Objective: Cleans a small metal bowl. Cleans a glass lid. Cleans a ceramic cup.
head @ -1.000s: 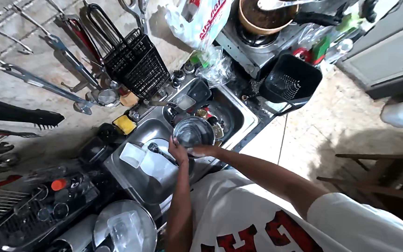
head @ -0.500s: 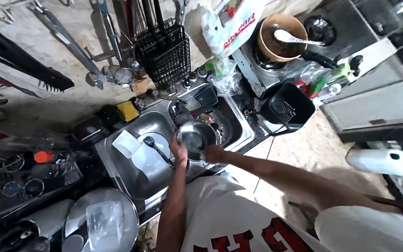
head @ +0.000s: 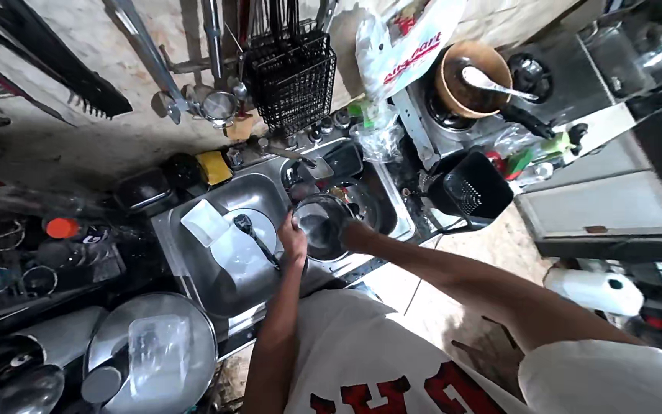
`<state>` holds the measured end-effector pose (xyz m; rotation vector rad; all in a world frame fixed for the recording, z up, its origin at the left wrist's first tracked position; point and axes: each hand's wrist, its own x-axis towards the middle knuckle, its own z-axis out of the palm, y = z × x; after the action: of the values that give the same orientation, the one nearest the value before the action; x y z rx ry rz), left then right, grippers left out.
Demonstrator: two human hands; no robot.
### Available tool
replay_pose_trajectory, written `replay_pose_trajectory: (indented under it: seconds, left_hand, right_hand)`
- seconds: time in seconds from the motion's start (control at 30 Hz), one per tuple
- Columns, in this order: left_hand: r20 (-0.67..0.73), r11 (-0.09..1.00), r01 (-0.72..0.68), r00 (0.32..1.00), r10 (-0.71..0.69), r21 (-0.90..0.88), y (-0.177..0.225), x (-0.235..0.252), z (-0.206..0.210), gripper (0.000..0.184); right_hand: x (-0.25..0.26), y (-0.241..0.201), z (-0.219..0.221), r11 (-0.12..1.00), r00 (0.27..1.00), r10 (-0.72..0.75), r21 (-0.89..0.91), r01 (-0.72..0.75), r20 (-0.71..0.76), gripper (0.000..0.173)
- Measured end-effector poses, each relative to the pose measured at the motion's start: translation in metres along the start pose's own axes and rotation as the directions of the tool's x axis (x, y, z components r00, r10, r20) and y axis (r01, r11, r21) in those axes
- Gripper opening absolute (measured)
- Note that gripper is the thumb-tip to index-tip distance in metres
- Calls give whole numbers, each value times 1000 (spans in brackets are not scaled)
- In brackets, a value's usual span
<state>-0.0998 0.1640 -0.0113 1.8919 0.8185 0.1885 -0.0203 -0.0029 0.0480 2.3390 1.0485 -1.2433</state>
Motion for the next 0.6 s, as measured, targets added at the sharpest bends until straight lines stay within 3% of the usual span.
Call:
replay_pose_trajectory:
  seconds: [0.07,0.1,0.13,0.17,0.2,0.23,0.27,0.33,0.37,0.43,0.5,0.53,0.6]
  left_hand:
    - [-15,1000,-5,1000,5,-28,-2,-2,5,34]
    - [-11,999,-1,1000,0,-35,-2,-4,7,34]
    - [-2,999,8,1000,-8,-46,-2,-4,7,35]
    - [14,998,21,1000,-21,-64,-2,-3,6,36]
    - [29,996,28,999,-26,-79,-4,-3,5,36]
    - [30,996,28,999,-26,-89,-5,-2,6,36]
    - [26,996,26,999,-24,-89,-5,0,5,36]
    - [27,997,22,999,-20,-70,-7,1,2,36]
    - [36,998,15,999,-13,-57,-6,0,0,36]
    - [44,999,10,999,-8,-42,-3,1,0,36]
    - [51,999,16,999,-14,-39,-2,-1,1,35]
    - [50,999,15,999,-13,-40,-2,0,1,35]
    - [30,999,12,1000,-11,-53,-3,2,2,35]
  right_hand:
    - [-5,-25,12,979,989,-104,185,84,101,42]
    - [-2,-36,15,936,981,-176,321,142,79,40]
    - [2,-49,17,833,975,-222,521,187,5,40]
    - [5,-61,17,640,976,-206,744,191,-73,41]
    - [9,-68,20,484,974,-191,852,200,-120,43]
    - [12,-67,23,483,963,-214,839,251,-164,43]
    - [12,-61,24,619,944,-270,717,320,-189,42]
    - [-3,-42,18,880,961,-273,394,266,-40,39]
    - [-12,-30,10,945,978,-203,270,183,49,37]
    - [-18,-1,-8,997,993,-56,63,50,104,34]
    - [-8,23,-12,997,999,21,-80,-25,-43,27]
    - [-1,30,-7,993,991,19,-114,-35,-131,26]
    - [0,20,1,999,993,7,-50,-13,-119,32]
